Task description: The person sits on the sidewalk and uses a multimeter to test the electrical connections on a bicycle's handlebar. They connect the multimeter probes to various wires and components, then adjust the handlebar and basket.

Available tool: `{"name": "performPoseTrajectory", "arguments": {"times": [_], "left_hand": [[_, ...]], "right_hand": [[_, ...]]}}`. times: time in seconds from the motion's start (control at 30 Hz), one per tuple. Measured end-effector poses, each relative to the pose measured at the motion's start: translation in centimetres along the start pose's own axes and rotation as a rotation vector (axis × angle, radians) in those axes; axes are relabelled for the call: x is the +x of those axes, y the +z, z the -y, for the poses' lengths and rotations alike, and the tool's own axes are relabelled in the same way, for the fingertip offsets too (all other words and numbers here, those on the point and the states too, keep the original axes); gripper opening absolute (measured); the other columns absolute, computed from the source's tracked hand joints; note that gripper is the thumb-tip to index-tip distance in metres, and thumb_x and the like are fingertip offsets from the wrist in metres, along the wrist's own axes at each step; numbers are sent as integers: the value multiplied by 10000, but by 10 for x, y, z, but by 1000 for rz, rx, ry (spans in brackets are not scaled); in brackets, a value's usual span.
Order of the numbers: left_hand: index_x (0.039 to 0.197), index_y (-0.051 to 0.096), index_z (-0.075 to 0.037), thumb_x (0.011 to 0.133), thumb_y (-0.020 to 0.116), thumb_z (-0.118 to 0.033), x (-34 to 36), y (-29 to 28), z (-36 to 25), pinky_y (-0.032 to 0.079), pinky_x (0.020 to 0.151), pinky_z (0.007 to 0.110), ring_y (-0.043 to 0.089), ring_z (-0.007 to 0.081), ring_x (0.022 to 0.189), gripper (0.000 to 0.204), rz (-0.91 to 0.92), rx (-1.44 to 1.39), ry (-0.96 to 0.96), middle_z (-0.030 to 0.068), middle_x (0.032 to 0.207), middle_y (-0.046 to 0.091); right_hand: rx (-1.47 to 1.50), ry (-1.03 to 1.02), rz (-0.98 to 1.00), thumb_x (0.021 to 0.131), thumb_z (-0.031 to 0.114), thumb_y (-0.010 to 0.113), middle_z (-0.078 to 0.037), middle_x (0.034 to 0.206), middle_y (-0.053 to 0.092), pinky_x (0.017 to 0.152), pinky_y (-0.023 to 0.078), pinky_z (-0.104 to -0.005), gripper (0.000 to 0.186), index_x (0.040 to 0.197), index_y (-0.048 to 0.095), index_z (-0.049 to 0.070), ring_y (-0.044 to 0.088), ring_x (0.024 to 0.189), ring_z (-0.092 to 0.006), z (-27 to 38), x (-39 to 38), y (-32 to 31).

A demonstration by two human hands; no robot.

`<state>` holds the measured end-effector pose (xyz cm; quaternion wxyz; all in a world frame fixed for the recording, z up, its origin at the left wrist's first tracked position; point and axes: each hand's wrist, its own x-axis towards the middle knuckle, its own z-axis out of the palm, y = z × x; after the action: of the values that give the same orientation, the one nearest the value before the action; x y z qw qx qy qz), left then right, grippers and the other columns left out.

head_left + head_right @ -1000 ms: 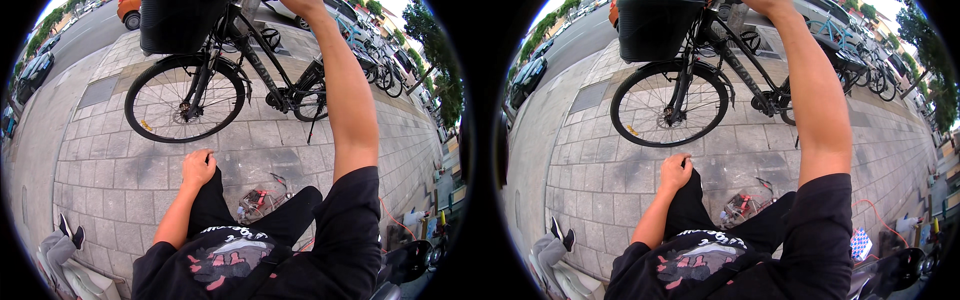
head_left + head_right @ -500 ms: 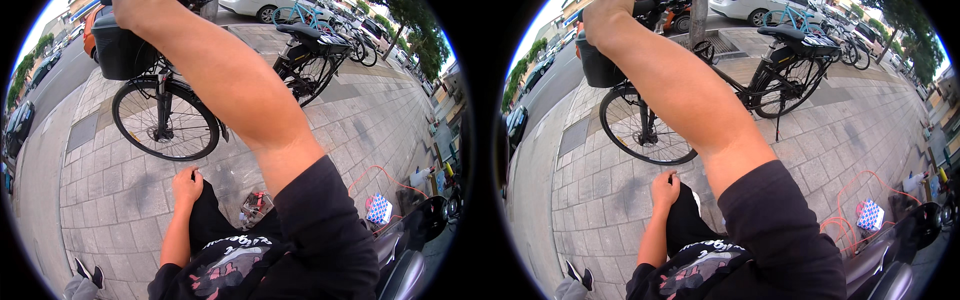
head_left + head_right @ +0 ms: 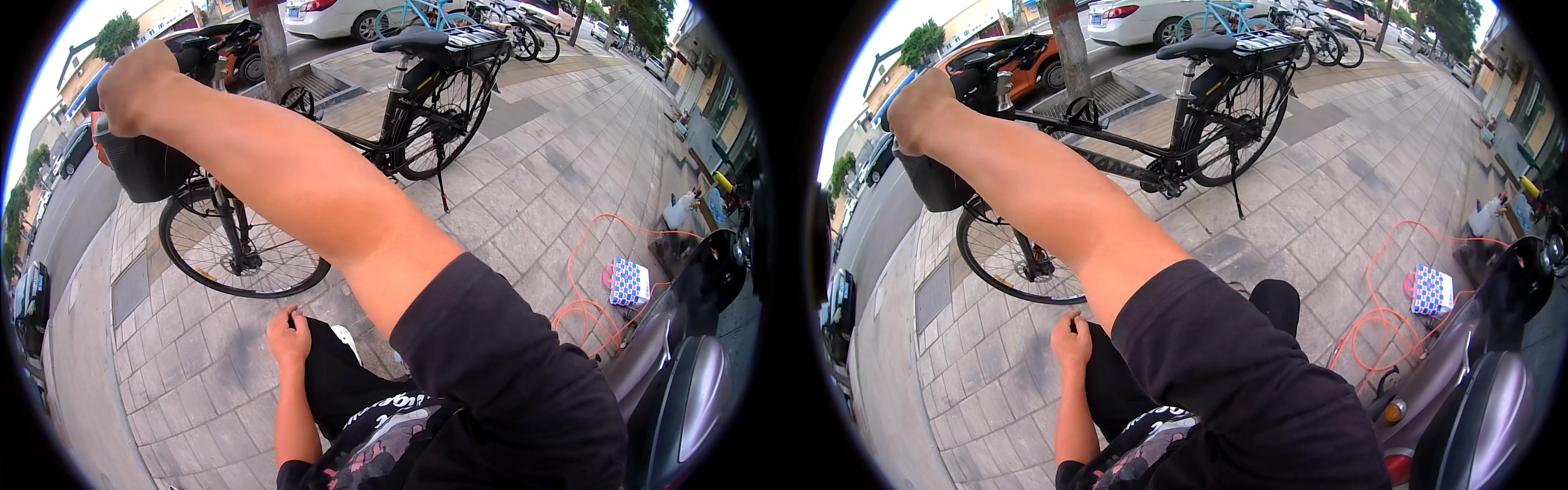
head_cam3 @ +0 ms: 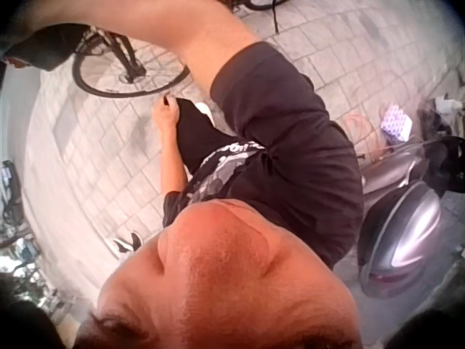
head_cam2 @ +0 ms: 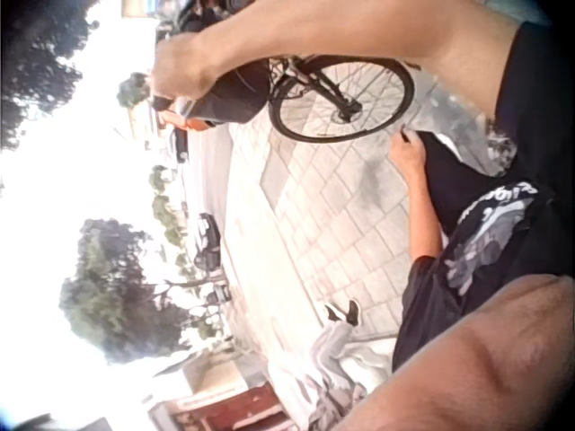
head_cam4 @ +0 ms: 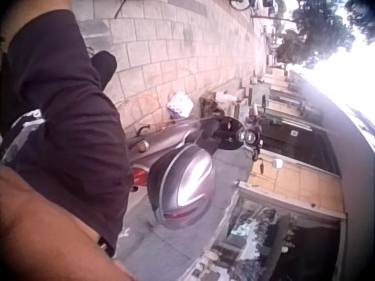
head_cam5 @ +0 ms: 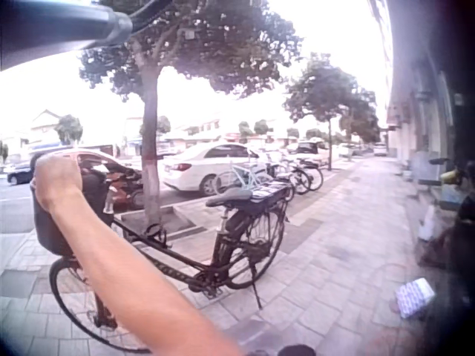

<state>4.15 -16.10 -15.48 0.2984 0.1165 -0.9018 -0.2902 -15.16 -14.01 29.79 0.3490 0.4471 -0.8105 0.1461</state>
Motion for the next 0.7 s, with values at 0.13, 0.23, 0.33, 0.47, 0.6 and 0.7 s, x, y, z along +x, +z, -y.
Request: {"name": "performPoseTrajectory", "arguments": {"times": [0.13,0.23,0.33,0.47,0.6,0.7], "left_hand": [[1002,778,-55,894,662,-155,-1,-3,-4,570,802,459,733,381,880,187,10,6,-34,175,933,768],[1001,780,-58,893,662,-156,3,2,-9,571,792,457,734,380,873,187,22,-22,-57,178,928,767],[998,781,-62,892,661,-159,5,5,-5,572,790,454,734,380,872,187,28,-38,-56,179,929,766],[996,782,-65,890,659,-160,7,10,-1,574,796,454,733,380,879,188,22,-25,-34,176,937,767],[995,783,-66,888,661,-161,7,7,0,574,804,458,732,379,889,187,30,-9,-62,173,945,767],[992,783,-68,884,661,-161,8,4,-4,573,812,461,728,384,906,188,39,-3,-58,175,953,766]], "right_hand": [[44,41,-17,838,343,695,-37,996,792,826,567,-375,231,1005,818,239,759,979,-232,-28,-13,-4],[33,91,-110,826,373,707,-45,1002,793,834,573,-377,265,1024,811,230,759,983,-248,-56,-24,-5],[53,174,-122,838,428,703,-35,1042,790,879,578,-381,326,1088,790,238,748,1032,-239,-85,-37,-4],[36,207,-154,856,453,696,-39,1067,786,916,581,-392,358,1123,777,230,736,1075,-242,-120,-44,0],[47,231,-184,846,447,698,-53,1074,785,925,583,-400,364,1121,776,221,732,1086,-252,-129,-43,3],[32,208,-206,840,435,698,-57,1074,784,918,585,-404,358,1116,778,222,733,1082,-257,-124,-41,6]]}}
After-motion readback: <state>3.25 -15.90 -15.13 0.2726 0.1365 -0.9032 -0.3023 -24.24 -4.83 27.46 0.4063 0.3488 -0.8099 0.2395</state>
